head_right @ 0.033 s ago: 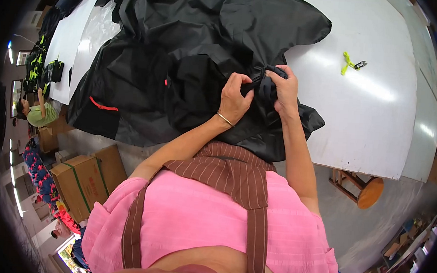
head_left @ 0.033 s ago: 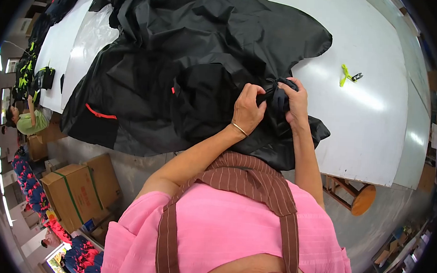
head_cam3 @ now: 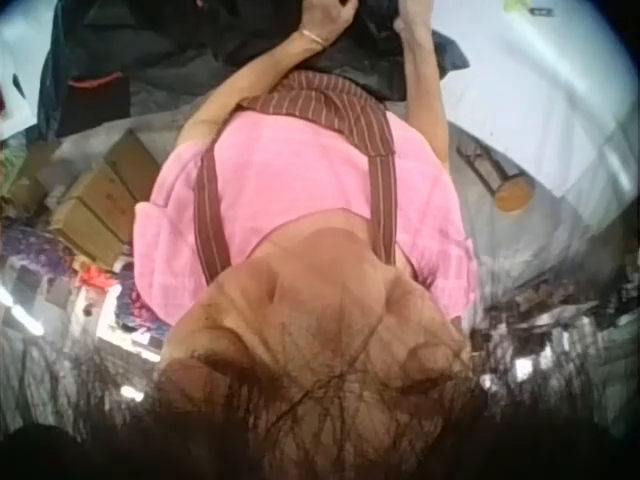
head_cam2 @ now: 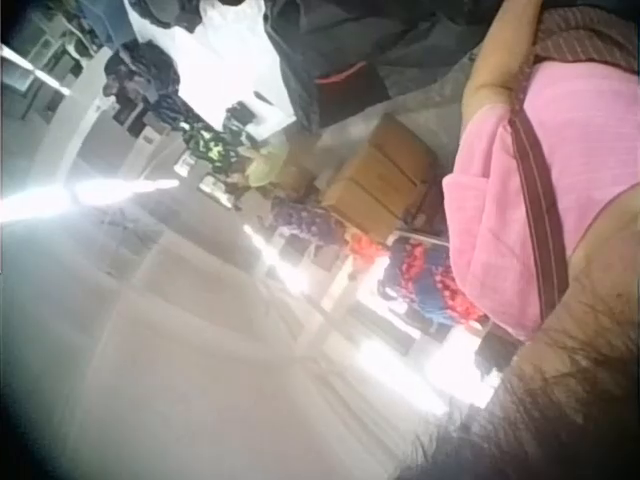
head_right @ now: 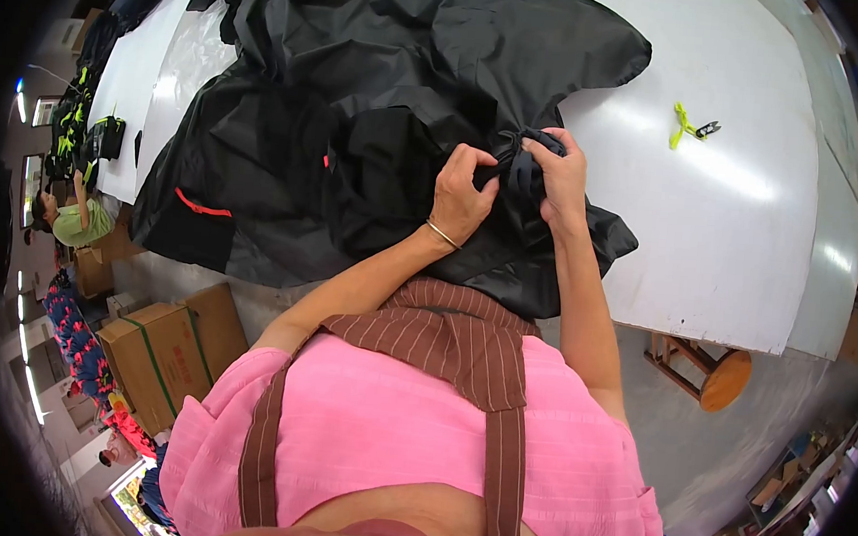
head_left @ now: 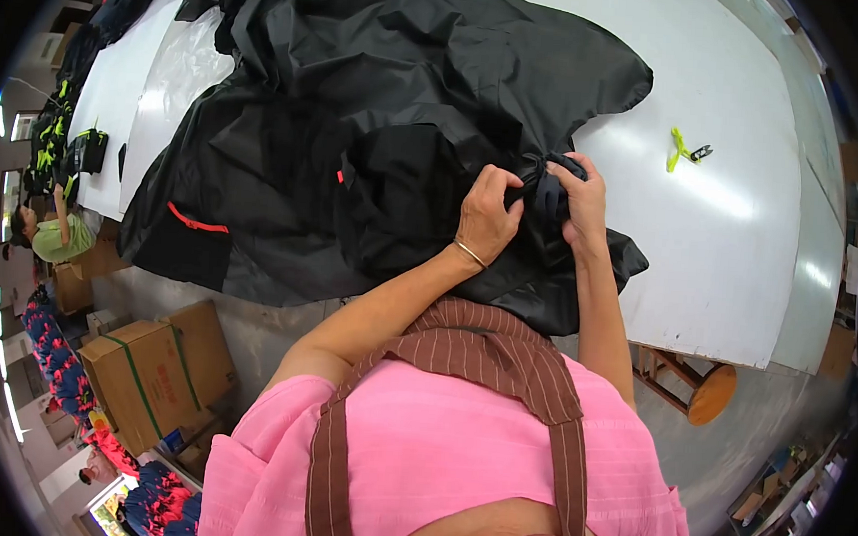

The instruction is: Inspecting a black garment on a factory work table.

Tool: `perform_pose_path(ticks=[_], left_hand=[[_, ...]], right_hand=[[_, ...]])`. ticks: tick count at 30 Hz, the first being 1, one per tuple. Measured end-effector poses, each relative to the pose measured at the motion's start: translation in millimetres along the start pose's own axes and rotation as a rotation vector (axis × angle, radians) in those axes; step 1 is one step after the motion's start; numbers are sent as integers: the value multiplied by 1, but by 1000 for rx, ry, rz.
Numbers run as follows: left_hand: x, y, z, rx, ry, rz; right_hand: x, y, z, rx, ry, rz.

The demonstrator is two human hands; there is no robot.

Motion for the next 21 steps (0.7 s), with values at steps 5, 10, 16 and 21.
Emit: perform_pose_path(ticks=[5, 10, 16, 21], left_hand=[[-3, 7, 3, 66, 253, -61], [-7, 10, 9, 44, 289, 35], [-7, 14, 13, 248, 241, 152], [-4, -2, -7, 339, 335, 81]], right_hand=[[13, 5, 14, 247, -63, 417], [11, -2, 10, 289, 25, 412], [7, -19, 1, 284, 23, 615], [10, -21, 0, 230, -222, 884]])
Point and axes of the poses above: each hand's wrist, its own z-axis away from the middle knuckle, its own y-axis out of the palm, x = y × z, the point moved 3 cm from there along -z, towards the middle knuckle, and after that the axes turned 1 degree about z, right-handed, at the moved point
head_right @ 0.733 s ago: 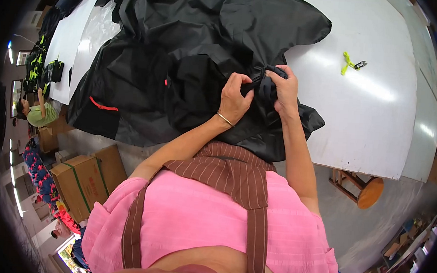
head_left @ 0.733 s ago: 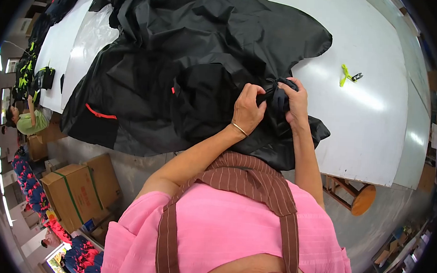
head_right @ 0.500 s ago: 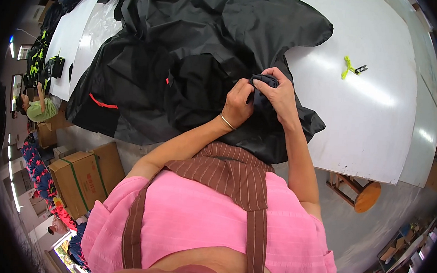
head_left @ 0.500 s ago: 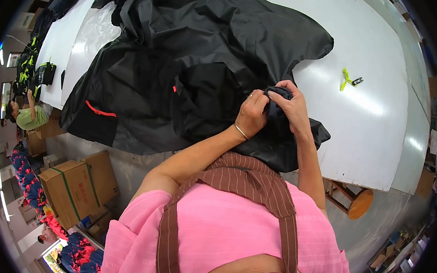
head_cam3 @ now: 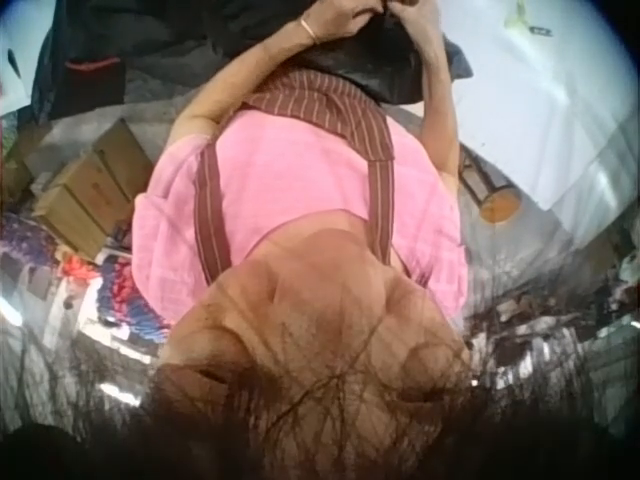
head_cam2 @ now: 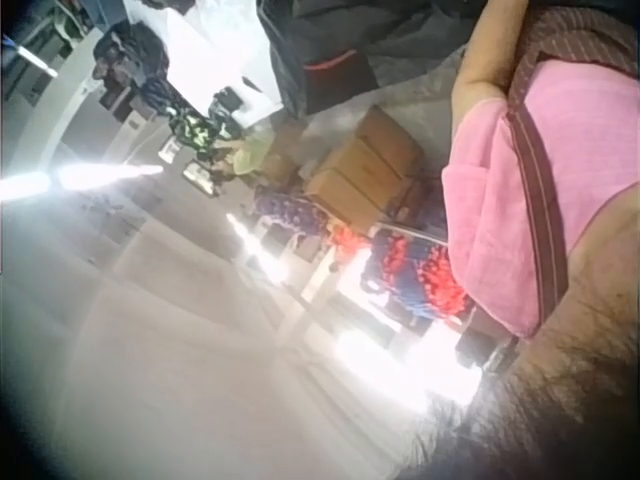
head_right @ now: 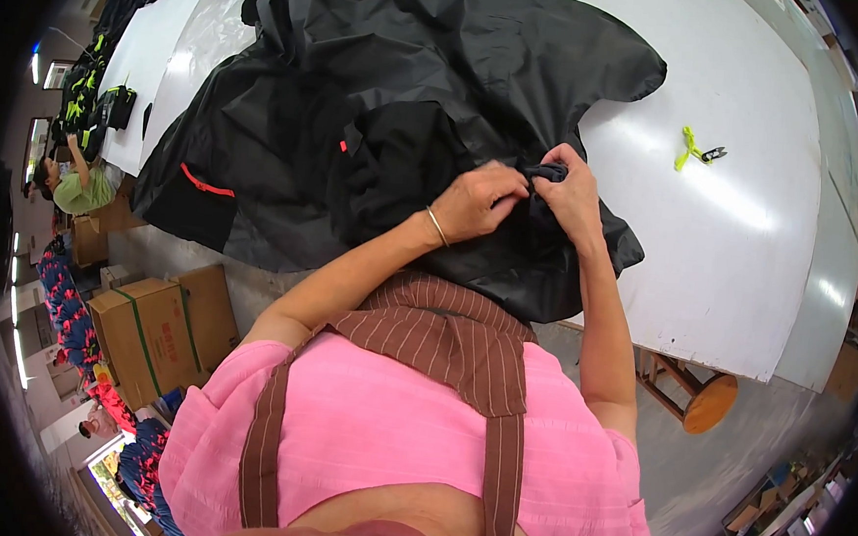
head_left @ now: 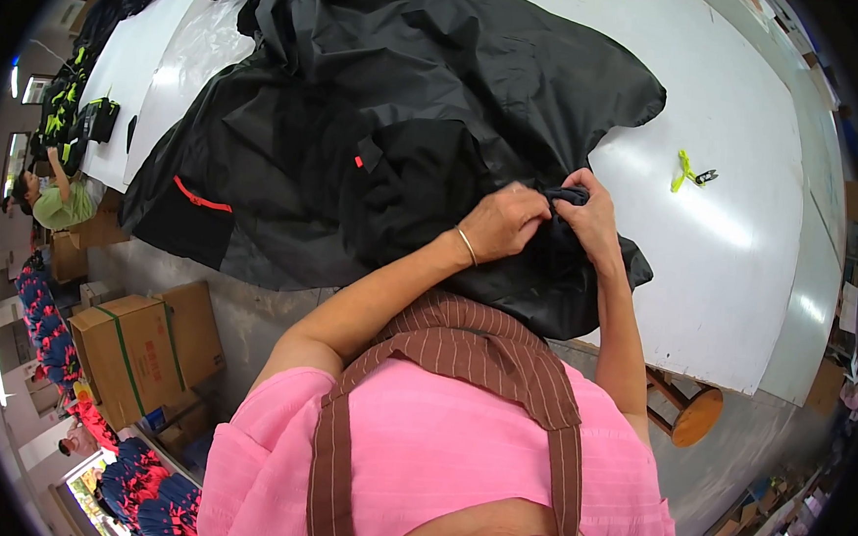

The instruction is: Inspecting a black garment on a factory work table.

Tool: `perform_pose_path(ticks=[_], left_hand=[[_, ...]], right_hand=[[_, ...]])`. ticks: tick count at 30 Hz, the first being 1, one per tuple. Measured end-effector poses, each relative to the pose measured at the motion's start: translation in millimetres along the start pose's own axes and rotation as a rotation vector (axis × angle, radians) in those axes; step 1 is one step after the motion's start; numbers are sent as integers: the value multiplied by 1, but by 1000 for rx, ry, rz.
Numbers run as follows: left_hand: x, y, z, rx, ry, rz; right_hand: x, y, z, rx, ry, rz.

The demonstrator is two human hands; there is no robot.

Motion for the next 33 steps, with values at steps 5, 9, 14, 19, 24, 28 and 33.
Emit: perform_pose_path(ticks=[5, 9, 14, 19, 24, 28, 33], left_hand=[[36, -59, -15, -21, -131, -613], [65, -90, 3, 119, -461, -711], [60, -67, 23, -30, -312, -635], [44, -60, 32, -148, -241, -607], [5, -66, 43, 21, -203, -585], [4, -86, 59, 349, -390, -281], [109, -152, 24, 150, -795, 230]], right_hand=[[9, -74, 4, -309, 2, 306], [12, -130, -15, -502, 5, 420], [23, -97, -51, -507, 168, 1016], [70, -23, -30, -308, -500, 617], [51, 31, -21, 470, -178, 542], [31, 33, -17, 663, -14, 288], [50, 32, -31, 723, 5, 328]])
Point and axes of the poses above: each hand's wrist, its own z-axis away from the middle knuckle, its own y-axis out of the palm, x = y × z, the point moved 3 cm from there along -z, towards the middle knuckle, and after that the axes turned 1 degree about z, right-handed, at the moved point
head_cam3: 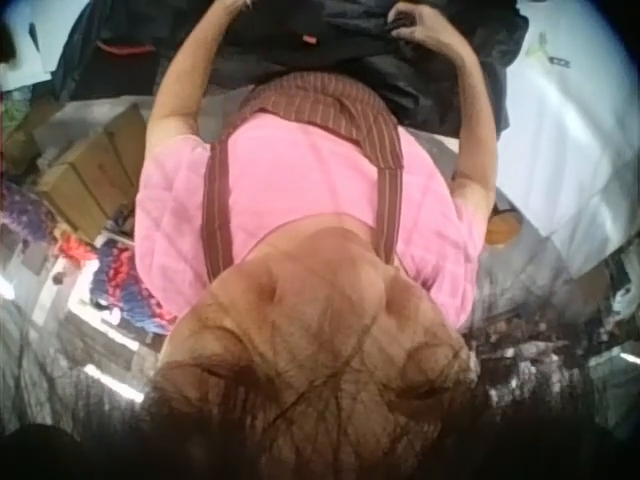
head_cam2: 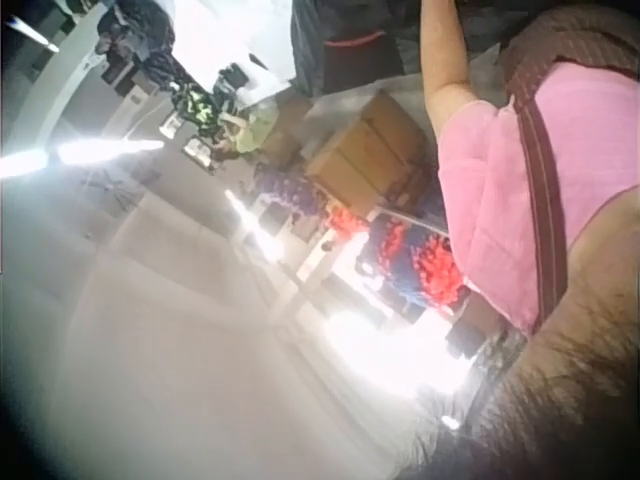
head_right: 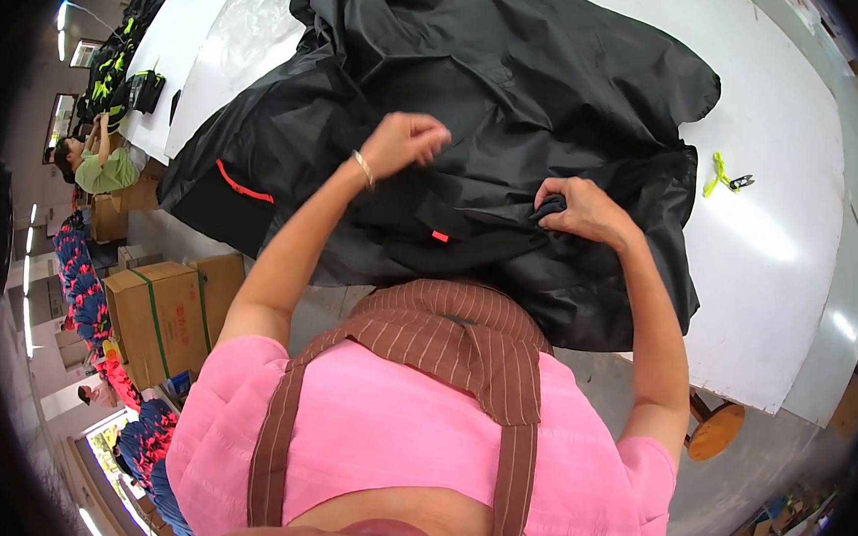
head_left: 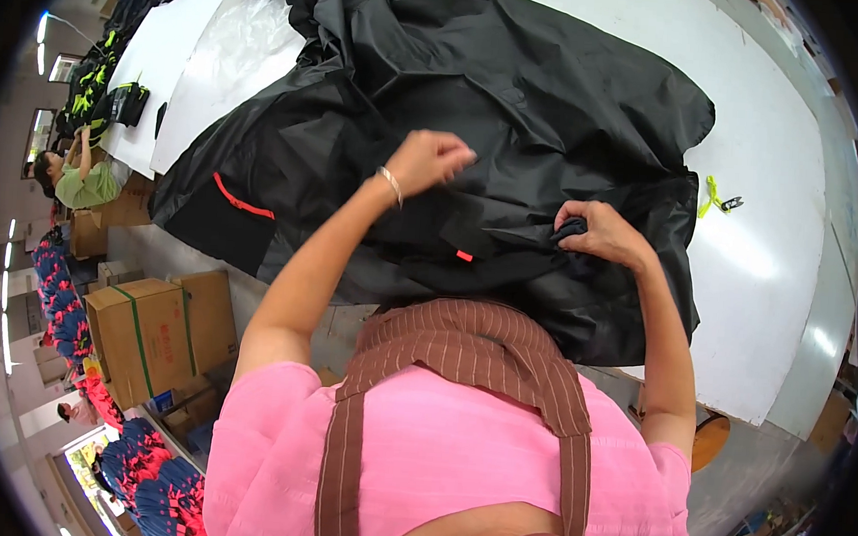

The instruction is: Inspecting a black garment on a factory work table.

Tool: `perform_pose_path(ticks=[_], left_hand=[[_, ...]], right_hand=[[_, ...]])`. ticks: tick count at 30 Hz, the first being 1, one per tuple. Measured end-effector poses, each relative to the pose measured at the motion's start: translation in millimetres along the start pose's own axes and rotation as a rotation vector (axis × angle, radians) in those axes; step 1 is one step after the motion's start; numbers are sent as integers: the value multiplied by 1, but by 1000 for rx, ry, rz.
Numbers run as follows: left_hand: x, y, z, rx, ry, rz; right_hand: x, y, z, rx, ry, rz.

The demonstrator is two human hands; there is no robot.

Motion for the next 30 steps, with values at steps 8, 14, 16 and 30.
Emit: perform_pose_path(ticks=[8, 14, 16, 30], left_hand=[[43, -55, -123, -133, 397, -820], [77, -54, -138, -72, 254, -841], [81, -59, -141, -78, 240, -828], [115, -65, -128, -458, 646, -455]], right_hand=[[59, -13, -86, -335, -184, -27], [31, 67, -139, -325, 30, 237], [10, 68, -144, -363, 182, 76], [41, 19, -228, -697, 108, -126]])
Point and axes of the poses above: each hand's wrist, its own z-axis away from the middle knuckle, its own y-axis out of the palm, x = y × z, the point moved 3 cm from there along -z, towards the middle knuckle, and after that the axes turned 1 degree about z, right-handed, at the moved point
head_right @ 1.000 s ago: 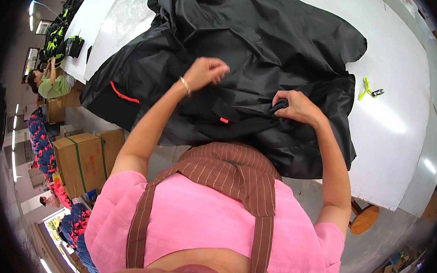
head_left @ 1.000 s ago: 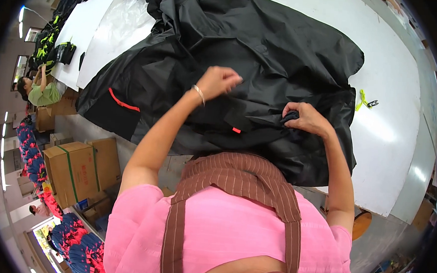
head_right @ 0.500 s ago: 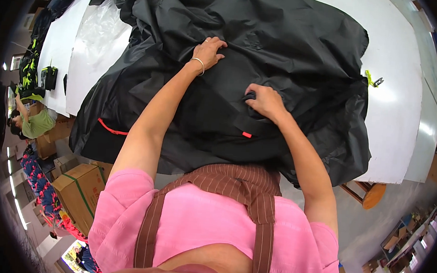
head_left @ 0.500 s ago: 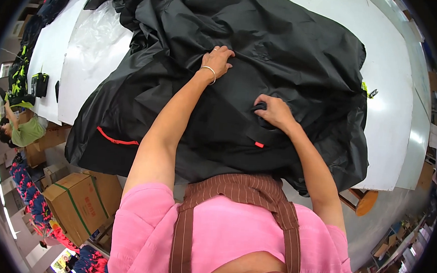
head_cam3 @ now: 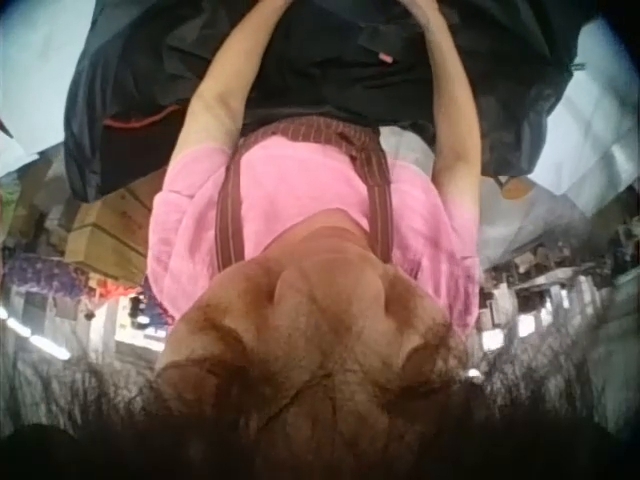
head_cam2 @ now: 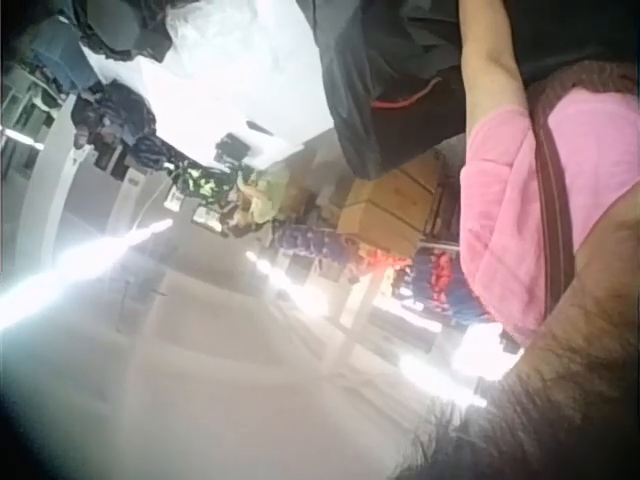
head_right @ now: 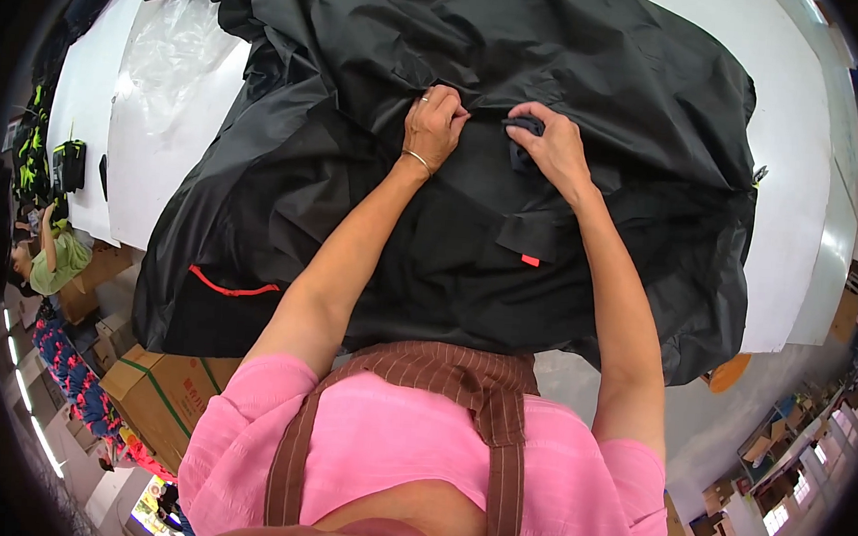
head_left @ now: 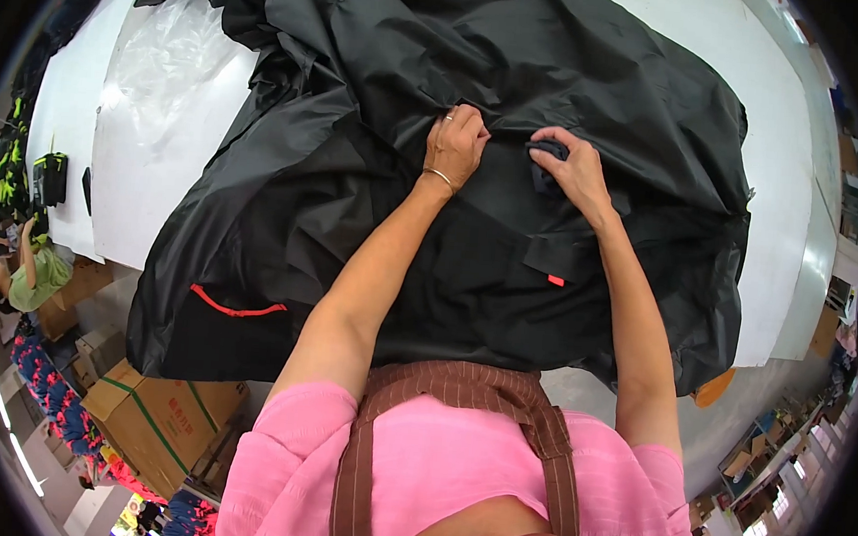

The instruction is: Inspecting a black garment on a factory work table.

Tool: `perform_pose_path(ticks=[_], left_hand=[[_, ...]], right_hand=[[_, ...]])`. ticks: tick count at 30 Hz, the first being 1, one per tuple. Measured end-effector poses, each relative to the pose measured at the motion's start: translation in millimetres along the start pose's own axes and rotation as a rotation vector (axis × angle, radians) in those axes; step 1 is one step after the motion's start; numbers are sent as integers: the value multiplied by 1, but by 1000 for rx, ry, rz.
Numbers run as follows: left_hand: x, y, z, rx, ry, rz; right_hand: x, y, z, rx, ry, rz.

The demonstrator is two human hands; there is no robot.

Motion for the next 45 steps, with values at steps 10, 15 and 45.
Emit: perform_pose_path(ticks=[10, 15, 45], left_hand=[[1, 1, -1, -2, -50, -15], [-2, 4, -4, 85, -58, -81], [14, -5, 7, 64, 6, 132]], right_hand=[[-13, 21, -32, -56, 10, 104], [-9, 27, -15, -32, -84, 152], [13, 59, -19, -39, -210, 364]])
Point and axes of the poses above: each hand's wrist, its own z-axis away from the middle knuckle, its own y-axis out of the palm, x = y × z, the point moved 3 cm from there along -z, towards the middle knuckle, and after that the axes turned 1 degree about z, right-handed, at the moved point
